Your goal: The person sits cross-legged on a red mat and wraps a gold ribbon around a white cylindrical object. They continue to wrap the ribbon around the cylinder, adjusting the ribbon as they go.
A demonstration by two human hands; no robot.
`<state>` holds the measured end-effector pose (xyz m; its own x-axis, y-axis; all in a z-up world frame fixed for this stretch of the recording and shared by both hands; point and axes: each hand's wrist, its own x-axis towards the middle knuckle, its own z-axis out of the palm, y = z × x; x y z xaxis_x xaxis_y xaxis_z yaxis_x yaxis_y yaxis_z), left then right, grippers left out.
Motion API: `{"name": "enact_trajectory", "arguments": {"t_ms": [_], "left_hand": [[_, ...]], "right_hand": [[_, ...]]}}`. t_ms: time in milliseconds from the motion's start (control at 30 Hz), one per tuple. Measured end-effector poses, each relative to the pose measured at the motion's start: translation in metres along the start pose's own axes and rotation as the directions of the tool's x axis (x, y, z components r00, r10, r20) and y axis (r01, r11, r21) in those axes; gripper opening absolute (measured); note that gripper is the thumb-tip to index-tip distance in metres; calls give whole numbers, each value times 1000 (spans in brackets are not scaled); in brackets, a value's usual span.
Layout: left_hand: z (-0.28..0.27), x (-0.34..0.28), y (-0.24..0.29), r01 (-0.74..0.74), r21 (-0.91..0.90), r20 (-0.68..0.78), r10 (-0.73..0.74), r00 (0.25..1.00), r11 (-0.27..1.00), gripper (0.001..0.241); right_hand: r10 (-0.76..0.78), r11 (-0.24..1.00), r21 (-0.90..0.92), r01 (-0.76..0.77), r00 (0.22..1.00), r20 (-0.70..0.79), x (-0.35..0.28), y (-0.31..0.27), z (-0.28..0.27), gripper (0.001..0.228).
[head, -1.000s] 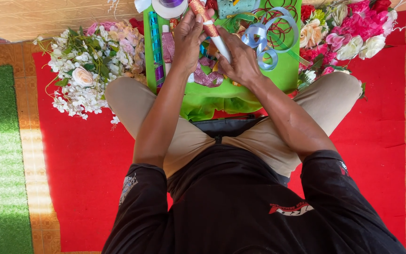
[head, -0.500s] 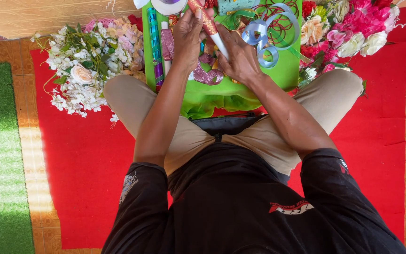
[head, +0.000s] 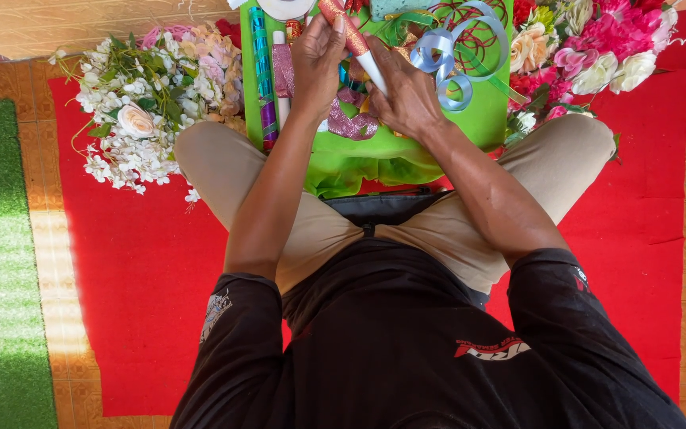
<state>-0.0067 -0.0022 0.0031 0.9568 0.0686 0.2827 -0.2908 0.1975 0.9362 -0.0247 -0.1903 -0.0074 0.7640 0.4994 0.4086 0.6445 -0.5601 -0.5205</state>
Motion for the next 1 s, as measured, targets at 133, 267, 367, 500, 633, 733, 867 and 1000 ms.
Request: {"name": "enact_trajectory", "arguments": {"t_ms": [133, 267, 367, 500, 633, 733, 867, 1000], "left_hand": [[-3, 0, -3, -7, -17, 49, 8, 999, 1000, 31], [-1, -2, -4, -4, -77, 59, 8, 998, 997, 28], [7, -7, 7, -29, -2, 26, 29, 999, 1000, 23], [15, -11, 5, -10, -53, -37, 8, 999, 999, 19], [16, -9, -1, -21, -77, -44, 18, 999, 997, 16], [11, -6, -10, 12, -75, -90, -19, 996, 997, 23], [2, -4, -15, -49, -214, -8, 48, 999, 976, 33], [-7, -7, -16, -76, -233, 54, 91, 994, 969, 36]], "right_hand": [[35, 999, -2, -35, 999, 23, -2, 6, 3, 70], [-5, 999, -36, 4, 1000, -20, -2, 7, 4, 72], [0, 998, -55, -1, 1000, -21, -2, 4, 3, 72], [5, 996, -88, -7, 1000, -21, 0, 0, 2, 70], [24, 990, -136, -26, 1000, -18, -1, 4, 4, 69], [57, 992, -112, -60, 998, -26, -3, 6, 3, 65], [18, 995, 93, -16, 1000, -20, -3, 3, -8, 69], [-93, 992, 85, 96, 995, -33, -3, 4, -9, 58]]}}
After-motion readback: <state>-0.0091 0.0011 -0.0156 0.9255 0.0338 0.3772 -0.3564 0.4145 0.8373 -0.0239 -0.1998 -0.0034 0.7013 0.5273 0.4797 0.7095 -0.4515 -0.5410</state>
